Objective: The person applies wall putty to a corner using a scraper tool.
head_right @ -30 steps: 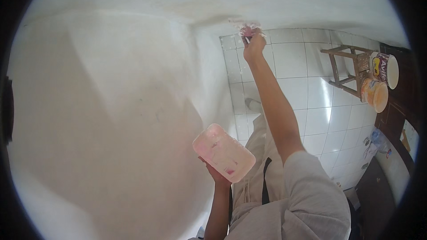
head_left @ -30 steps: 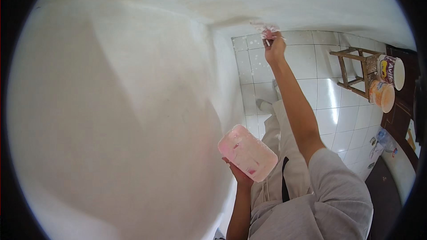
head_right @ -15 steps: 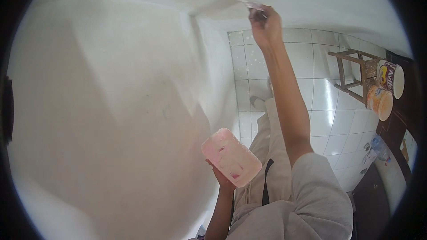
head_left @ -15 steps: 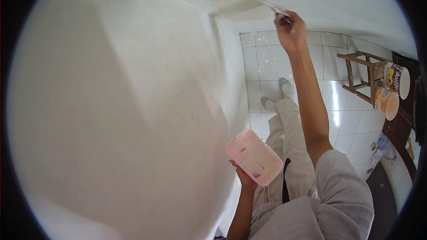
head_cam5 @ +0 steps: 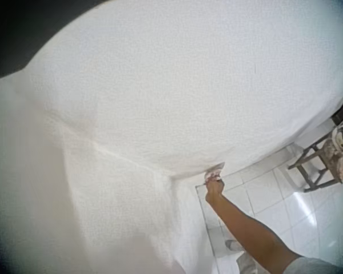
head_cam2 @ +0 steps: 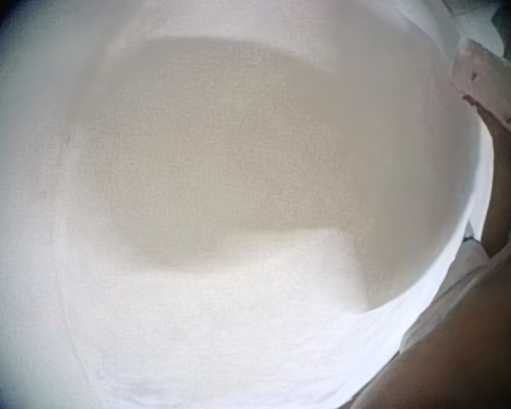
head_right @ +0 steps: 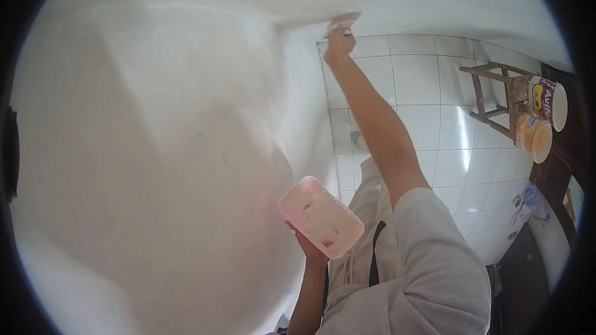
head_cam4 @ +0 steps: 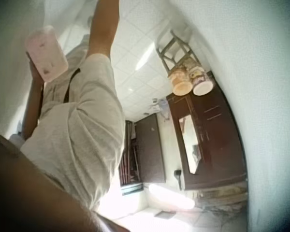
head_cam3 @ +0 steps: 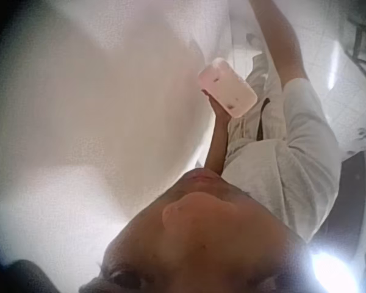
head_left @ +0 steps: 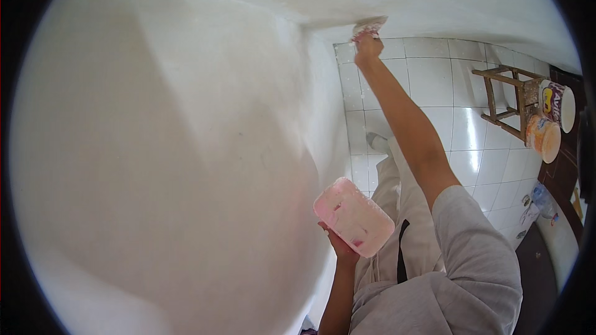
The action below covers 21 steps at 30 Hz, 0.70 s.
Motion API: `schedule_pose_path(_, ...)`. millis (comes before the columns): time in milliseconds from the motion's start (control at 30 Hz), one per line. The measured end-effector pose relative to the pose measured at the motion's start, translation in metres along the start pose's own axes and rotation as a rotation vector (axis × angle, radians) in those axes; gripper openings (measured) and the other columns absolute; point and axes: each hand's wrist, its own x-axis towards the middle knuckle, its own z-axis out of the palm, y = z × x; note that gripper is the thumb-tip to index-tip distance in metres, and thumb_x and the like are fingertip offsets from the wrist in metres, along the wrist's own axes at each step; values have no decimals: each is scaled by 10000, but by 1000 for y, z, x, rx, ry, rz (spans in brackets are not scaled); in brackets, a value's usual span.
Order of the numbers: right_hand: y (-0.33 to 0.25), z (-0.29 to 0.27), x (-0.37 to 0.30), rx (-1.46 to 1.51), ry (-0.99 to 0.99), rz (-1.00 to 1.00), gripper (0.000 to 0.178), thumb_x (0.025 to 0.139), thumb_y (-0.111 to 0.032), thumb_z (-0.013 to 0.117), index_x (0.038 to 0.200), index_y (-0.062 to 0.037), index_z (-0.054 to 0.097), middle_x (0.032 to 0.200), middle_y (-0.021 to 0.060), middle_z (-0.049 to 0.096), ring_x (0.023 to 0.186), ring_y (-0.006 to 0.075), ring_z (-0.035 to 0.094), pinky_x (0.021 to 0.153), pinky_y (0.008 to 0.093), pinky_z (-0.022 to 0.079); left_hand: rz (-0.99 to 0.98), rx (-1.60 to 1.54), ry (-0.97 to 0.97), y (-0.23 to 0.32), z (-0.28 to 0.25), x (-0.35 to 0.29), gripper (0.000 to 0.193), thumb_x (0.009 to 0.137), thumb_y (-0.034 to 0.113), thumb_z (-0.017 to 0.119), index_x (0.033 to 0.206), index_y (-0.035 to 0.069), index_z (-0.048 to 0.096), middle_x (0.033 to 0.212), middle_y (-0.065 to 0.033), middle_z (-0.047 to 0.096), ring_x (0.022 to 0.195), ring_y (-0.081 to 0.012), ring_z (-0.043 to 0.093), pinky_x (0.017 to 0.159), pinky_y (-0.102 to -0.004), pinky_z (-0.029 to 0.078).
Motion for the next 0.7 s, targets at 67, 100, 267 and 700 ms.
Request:
schedule_pose_path(67,-14,54,-88,-174,73,63,155,865,-3,543,1012,20,588,920,63,615,832,146,594,714,290,503,28,2,37,14,-4,-7,704,915,675,350,1379,146,378,1334,-35,452,1226,-236,445,1026,-418,402)
schedule_pose_path(100,-22,64,-106,-84,-37,20,142,875,-5,541,1003,33,586,927,67,619,828,146,586,742,290,507,-9,4,26,13,1,-7,703,915,675,349,1378,147,379,1334,-35,451,1226,-235,444,1025,-416,403)
schedule_pose_path(267,-52,77,-214,-107,-491,-81,184,965,-110,518,981,65,575,942,85,622,864,139,574,906,334,513,-24,48,8,14,2,-7,702,916,674,346,1378,147,379,1336,-35,449,1226,-232,443,1025,-414,405)
schedule_pose_path(700,-128,26,-49,133,-483,363,100,859,41,494,949,73,524,974,140,576,898,250,604,706,270,554,17,-10,-70,14,13,-13,724,910,668,368,1408,142,345,1379,-53,433,1250,-260,444,1031,-441,410)
